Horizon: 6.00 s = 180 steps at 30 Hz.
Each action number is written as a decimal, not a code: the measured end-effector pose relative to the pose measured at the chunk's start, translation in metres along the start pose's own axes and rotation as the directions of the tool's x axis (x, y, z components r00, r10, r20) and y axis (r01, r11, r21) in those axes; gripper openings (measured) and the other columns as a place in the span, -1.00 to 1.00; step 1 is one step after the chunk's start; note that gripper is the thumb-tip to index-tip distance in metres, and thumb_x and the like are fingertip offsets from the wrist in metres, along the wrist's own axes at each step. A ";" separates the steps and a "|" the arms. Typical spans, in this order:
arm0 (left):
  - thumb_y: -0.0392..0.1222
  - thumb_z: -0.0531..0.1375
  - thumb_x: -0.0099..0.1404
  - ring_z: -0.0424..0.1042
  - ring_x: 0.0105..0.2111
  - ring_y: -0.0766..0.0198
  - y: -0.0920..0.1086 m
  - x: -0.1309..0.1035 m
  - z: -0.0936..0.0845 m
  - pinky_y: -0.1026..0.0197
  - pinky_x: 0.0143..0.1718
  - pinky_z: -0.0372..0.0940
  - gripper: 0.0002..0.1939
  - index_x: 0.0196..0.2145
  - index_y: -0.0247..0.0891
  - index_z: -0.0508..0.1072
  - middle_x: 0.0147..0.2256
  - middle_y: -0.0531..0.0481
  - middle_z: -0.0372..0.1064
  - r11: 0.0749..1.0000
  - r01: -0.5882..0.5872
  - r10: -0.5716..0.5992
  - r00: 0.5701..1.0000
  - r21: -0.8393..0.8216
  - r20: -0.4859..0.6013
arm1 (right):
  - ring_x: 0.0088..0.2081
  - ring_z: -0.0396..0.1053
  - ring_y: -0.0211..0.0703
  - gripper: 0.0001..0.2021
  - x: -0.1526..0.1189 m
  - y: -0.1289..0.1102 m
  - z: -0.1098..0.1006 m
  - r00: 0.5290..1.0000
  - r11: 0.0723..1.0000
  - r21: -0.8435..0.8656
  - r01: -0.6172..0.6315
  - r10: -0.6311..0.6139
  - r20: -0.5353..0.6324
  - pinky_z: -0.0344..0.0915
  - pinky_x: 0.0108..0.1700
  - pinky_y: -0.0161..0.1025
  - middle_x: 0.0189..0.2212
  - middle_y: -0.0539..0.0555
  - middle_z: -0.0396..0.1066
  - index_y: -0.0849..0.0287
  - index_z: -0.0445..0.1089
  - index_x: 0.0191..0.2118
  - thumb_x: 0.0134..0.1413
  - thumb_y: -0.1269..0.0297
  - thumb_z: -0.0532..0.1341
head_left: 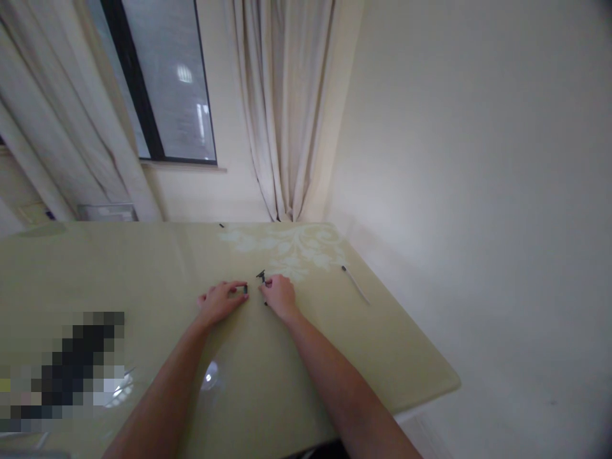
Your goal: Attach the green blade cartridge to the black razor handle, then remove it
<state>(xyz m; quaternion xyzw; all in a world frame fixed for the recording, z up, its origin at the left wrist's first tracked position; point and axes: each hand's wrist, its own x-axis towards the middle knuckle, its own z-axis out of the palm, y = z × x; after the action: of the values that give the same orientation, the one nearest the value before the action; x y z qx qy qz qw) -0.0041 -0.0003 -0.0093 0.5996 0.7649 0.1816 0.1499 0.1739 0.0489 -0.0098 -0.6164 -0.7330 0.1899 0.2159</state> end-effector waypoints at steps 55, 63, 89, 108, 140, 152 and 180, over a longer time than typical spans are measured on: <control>0.12 -0.02 0.47 0.61 -0.18 -0.13 0.071 -0.036 0.039 0.01 -0.21 0.35 -0.53 -0.28 -0.22 0.57 -0.22 -0.30 0.63 0.949 -0.150 0.169 0.984 0.279 -0.046 | 0.14 0.25 0.05 -0.74 -0.015 0.062 -0.024 0.920 0.922 -0.178 0.343 -0.368 -0.135 0.33 0.11 -0.17 0.09 0.27 0.36 0.24 0.52 -0.04 0.27 0.21 0.23; 0.26 -0.03 0.42 0.59 -0.21 -0.13 0.068 -0.031 0.034 0.01 -0.23 0.34 -0.44 -0.31 -0.20 0.57 -0.29 -0.26 0.60 0.960 -0.168 0.181 0.983 0.222 -0.038 | -0.11 0.40 -0.09 -0.76 -0.015 0.065 -0.035 0.936 0.988 -0.022 0.154 -0.153 -0.317 0.30 -0.09 -0.25 -0.07 0.15 0.42 0.14 0.45 -0.14 0.35 0.10 0.15; -0.06 -0.07 0.39 0.00 -0.63 0.30 0.029 0.002 0.012 0.17 -0.54 -0.11 -0.55 -0.66 -0.11 0.05 -0.68 0.13 -0.21 0.964 0.063 -0.196 0.827 -0.260 -0.526 | -0.56 -0.01 -0.29 -0.51 0.028 0.090 -0.040 0.953 0.960 0.208 0.188 -0.126 -0.277 -0.16 -0.45 -0.24 -0.68 -0.08 -0.03 0.12 0.08 -0.68 0.26 0.12 0.13; 0.25 -0.03 0.41 0.57 -0.16 -0.24 0.080 -0.031 0.040 -0.09 -0.21 0.34 -0.45 -0.19 -0.20 0.57 -0.18 -0.35 0.59 0.967 0.002 0.025 0.995 0.256 -0.101 | -0.58 0.00 -0.29 -0.51 -0.002 0.087 -0.041 0.879 0.909 0.216 0.357 -0.249 -0.405 -0.14 -0.44 -0.24 -0.68 -0.07 0.02 0.11 0.03 -0.63 0.31 0.07 0.07; 0.12 0.38 0.20 0.27 -0.39 0.38 0.061 -0.043 0.018 0.29 -0.38 0.27 -0.28 0.25 -0.15 0.40 0.02 -0.11 0.38 0.506 -0.397 0.286 0.915 -0.766 -0.285 | -0.45 0.15 -0.25 -0.55 -0.034 0.060 -0.055 0.836 0.469 0.819 0.331 -0.548 -0.024 0.09 -0.34 -0.29 -0.52 -0.07 0.19 0.17 0.41 -0.29 0.34 -0.16 0.13; 0.05 0.44 0.16 0.22 -0.40 0.37 0.064 -0.049 0.013 0.31 -0.43 0.23 -0.50 0.03 -0.16 0.58 -0.15 -0.03 0.36 0.510 -0.446 0.394 0.881 -0.735 -0.262 | -0.44 0.10 -0.24 -0.53 -0.033 0.067 -0.059 0.814 0.508 0.809 0.296 -0.577 0.064 0.03 -0.36 -0.28 -0.53 -0.04 0.18 0.19 0.41 -0.42 0.29 -0.14 0.15; -0.04 0.47 0.12 0.24 -0.40 0.34 0.057 -0.047 0.020 0.29 -0.38 0.18 -0.53 -0.01 -0.15 0.61 -0.38 0.11 0.20 0.457 -0.374 0.365 0.906 -0.807 -0.213 | -0.44 0.12 -0.25 -0.56 -0.034 0.064 -0.066 0.806 0.502 0.813 0.295 -0.588 0.071 0.00 -0.36 -0.27 -0.54 -0.04 0.22 0.19 0.35 -0.49 0.21 -0.09 0.23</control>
<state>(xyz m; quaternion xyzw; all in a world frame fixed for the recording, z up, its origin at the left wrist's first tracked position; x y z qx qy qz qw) 0.0649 -0.0316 -0.0006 0.6055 0.4378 0.5526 0.3693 0.2679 0.0265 0.0075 -0.2084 -0.7391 0.5236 0.3690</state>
